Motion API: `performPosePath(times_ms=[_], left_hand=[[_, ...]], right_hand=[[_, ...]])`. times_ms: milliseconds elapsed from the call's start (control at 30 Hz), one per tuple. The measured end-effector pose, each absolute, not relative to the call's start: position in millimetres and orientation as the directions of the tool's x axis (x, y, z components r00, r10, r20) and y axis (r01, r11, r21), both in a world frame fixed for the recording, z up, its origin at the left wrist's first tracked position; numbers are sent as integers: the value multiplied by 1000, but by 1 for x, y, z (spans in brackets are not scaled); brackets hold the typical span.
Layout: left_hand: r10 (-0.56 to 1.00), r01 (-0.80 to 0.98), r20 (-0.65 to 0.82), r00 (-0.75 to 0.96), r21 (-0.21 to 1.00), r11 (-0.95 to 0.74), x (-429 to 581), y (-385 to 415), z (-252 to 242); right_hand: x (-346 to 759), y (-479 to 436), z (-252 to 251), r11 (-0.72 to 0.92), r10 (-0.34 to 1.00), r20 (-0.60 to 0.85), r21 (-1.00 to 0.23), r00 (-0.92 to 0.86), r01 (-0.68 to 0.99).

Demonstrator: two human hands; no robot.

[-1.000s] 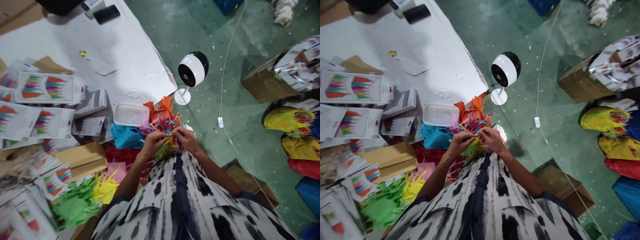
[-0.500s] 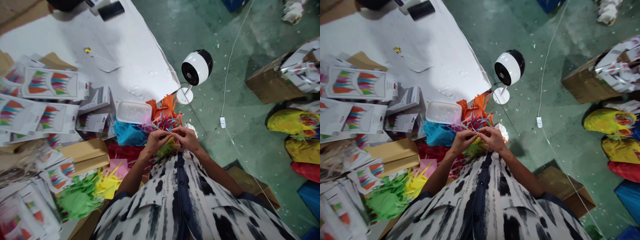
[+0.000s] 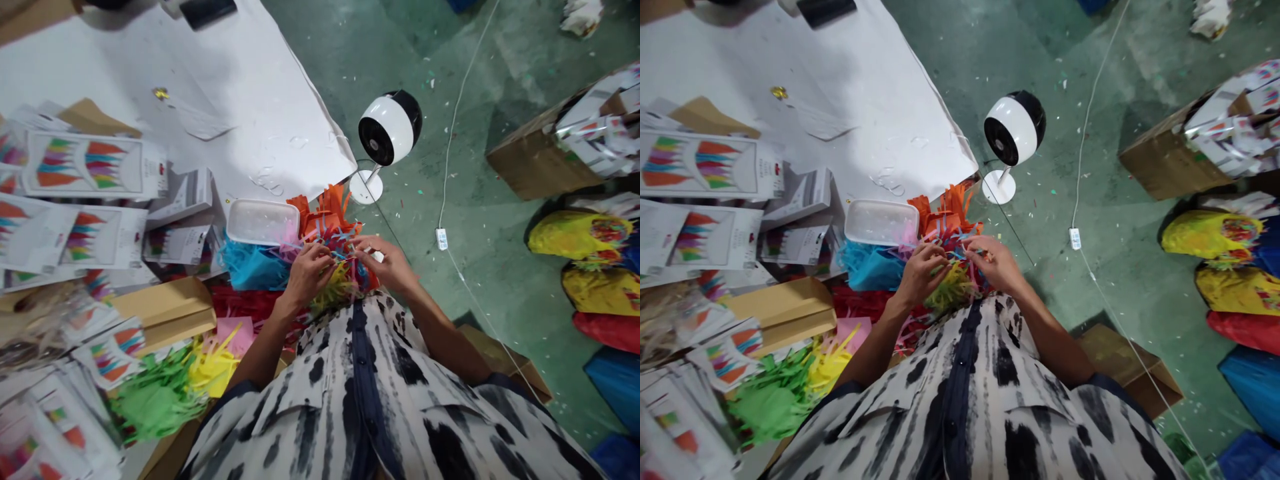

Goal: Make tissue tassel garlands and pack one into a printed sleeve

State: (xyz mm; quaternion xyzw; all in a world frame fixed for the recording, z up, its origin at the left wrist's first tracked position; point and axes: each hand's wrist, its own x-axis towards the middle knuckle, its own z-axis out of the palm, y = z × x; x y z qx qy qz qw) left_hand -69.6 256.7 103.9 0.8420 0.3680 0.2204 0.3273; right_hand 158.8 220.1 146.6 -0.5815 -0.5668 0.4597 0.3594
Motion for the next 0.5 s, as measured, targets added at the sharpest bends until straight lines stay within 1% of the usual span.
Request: performPosePath(times_ms=[67,133,200,267,400,500], left_hand=[[707,378,146,692,761,-527,-65,260,106],[668,325,104,737,812,-485,-59,261,106],[659,356,6,752,837,-414,-52,257,103],[673,418,-72,736,831,-368,-45,251,98],[718,481,-105,688,807,-342,-40,237,80],[690,466,-115,714,814,-347,-42,229,63]], right_hand=[[158,222,156,-137,975,-172,-964,-140,228],[153,224,164,-133,969,-162,-978,-187,158],[148,227,172,-133,970,-147,-987,-193,87],[146,229,179,-167,967,-166,-986,-193,11],[149,230,192,-170,973,-160,-984,-166,-48],[157,227,199,-141,988,-136,-987,-72,-79]])
